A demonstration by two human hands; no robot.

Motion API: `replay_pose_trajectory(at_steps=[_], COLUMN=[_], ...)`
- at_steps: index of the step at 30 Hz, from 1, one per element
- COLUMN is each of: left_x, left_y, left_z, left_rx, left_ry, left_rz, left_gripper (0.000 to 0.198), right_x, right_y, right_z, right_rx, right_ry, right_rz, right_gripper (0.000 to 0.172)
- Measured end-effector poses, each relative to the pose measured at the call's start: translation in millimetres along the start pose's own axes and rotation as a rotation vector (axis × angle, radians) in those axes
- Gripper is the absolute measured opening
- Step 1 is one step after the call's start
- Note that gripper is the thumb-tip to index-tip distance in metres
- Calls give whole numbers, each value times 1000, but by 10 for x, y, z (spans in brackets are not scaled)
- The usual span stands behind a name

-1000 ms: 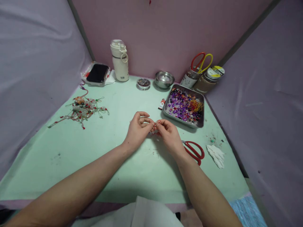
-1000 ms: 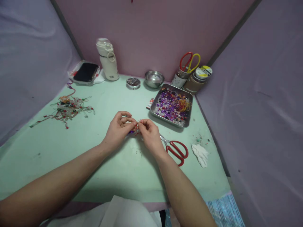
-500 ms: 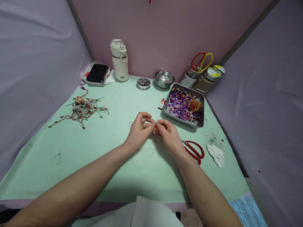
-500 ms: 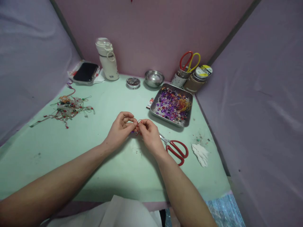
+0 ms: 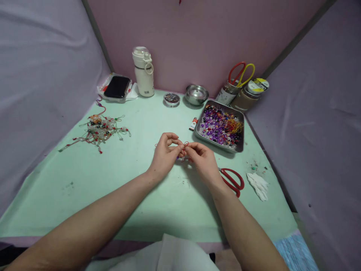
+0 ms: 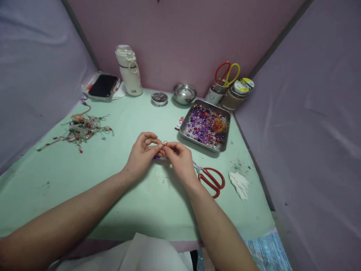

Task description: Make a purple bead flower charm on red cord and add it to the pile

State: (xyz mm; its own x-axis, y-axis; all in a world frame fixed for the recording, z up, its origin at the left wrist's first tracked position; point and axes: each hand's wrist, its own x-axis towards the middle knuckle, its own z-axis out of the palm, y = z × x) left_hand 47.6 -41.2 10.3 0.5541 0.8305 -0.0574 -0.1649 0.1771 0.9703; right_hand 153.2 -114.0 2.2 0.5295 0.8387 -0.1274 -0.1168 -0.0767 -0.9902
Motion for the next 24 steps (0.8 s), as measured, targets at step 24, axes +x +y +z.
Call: replay_pose_trajectory(at_steps=[24], left_x=[-21], left_y=[-69], left_z=[-20], left_rx=[126], left_ry=[-59], left_rz=[141], left_gripper=[22], right_x=[7], right_y=[19], right_z=[-11], right_rx=[-58], right_ry=[25], right_rz=[-12], right_gripper=[21])
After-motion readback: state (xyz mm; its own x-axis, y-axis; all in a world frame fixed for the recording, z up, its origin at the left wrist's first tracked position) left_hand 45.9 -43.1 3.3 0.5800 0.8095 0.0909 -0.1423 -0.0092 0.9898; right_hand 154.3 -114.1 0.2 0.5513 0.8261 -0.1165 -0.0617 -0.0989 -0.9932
